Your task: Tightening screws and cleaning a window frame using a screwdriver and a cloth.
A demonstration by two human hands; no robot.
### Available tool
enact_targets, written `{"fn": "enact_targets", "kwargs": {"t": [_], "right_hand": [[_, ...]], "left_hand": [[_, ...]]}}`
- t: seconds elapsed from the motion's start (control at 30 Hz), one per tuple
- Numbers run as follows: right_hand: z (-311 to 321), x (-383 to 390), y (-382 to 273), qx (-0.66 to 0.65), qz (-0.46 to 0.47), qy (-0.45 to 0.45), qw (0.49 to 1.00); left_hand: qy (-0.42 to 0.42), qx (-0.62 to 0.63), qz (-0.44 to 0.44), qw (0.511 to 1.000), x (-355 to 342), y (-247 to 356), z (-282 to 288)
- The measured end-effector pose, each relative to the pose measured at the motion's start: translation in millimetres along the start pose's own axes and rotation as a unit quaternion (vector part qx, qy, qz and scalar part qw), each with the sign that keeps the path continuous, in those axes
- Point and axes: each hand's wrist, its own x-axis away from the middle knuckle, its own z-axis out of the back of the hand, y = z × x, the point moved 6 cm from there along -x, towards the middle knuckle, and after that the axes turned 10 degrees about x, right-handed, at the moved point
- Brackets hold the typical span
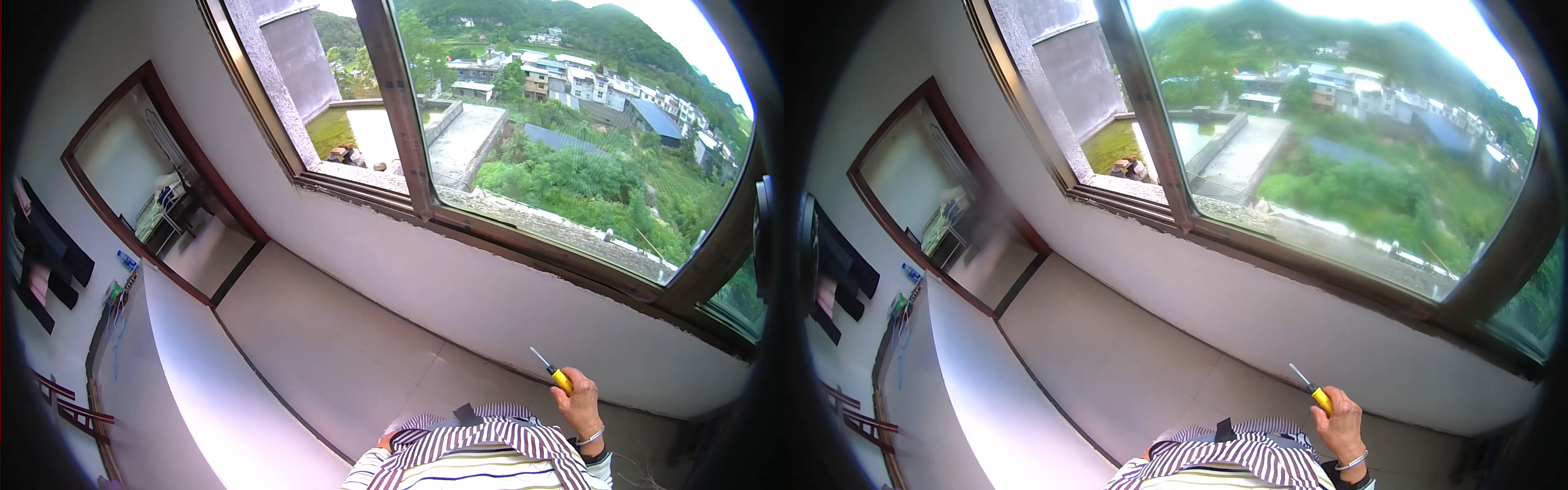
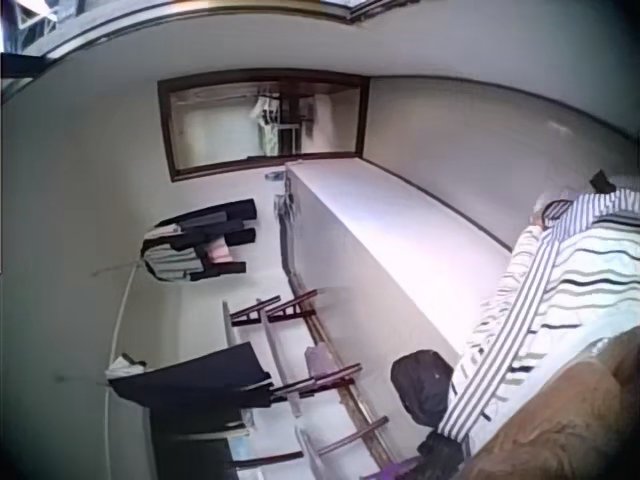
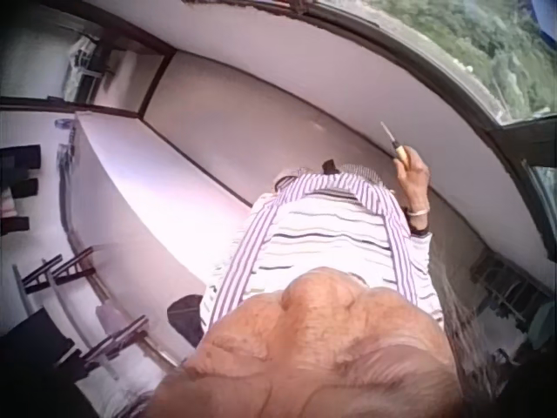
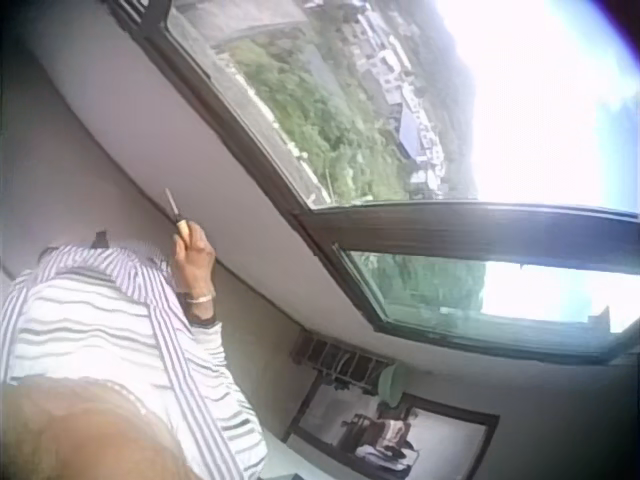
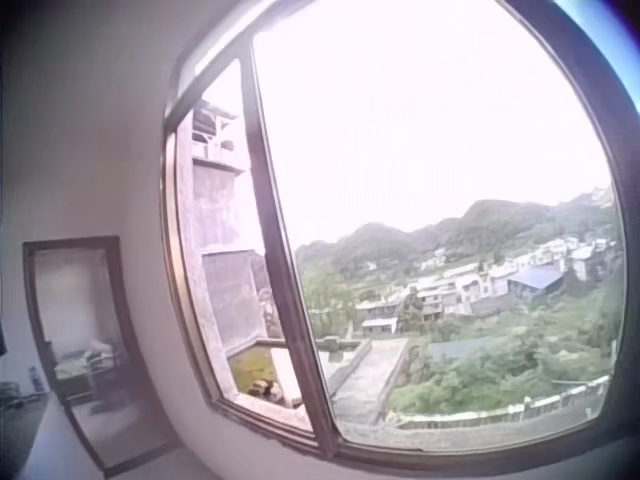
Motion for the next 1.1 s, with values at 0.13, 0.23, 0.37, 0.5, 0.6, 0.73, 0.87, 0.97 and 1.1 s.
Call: {"fn": "enact_targets", "kwargs": {"t": [0.13, 0.23, 0.37, 0.5, 0.6, 0.73, 0.87, 0.97, 1.1], "right_hand": [[-23.8, -64.0, -48.8, -0.003, 0.078, -0.001, 0.997], [-42.3, -113.7, -93.9, -0.003, 0.134, -0.023, 0.991], [-63.9, -167.1, -140.0, -0.053, 0.196, -0.007, 0.979], [-73.8, -212.9, -177.1, -0.031, 0.254, 0.027, 0.966], [-73.9, -246.7, -206.0, -0.013, 0.288, 0.036, 0.957], [-69.0, -272.1, -217.3, 0.054, 0.261, 0.023, 0.963], [-78.7, -285.3, -238.3, 0.08, 0.224, -0.008, 0.971], [-88.0, -289.2, -246.1, 0.109, 0.187, -0.002, 0.976], [-89.3, -282.3, -255.9, 0.142, 0.116, 0.006, 0.983]], "left_hand": [[0.058, 0.017, 0.064, 0.996, -6.6, -30.5, 32.0], [0.078, 0.015, 0.15, 0.985, -8.6, -58.8, 45.7], [0.1, 0.027, 0.234, 0.967, -21.6, -90.6, 68.7], [0.148, 0.035, 0.278, 0.948, -40.6, -98.6, 108.1], [0.235, 0.036, 0.231, 0.943, -59.0, -89.4, 162.9], [0.351, 0.105, 0.057, 0.929, -83.9, 54.6, 268.9], [0.475, 0.049, -0.123, 0.87, -78.0, 174.9, 365.1], [0.486, 0.029, -0.173, 0.856, -85.3, 263.8, 414.6], [0.529, 0.007, -0.331, 0.781, -99.2, 347.6, 469.1]]}}
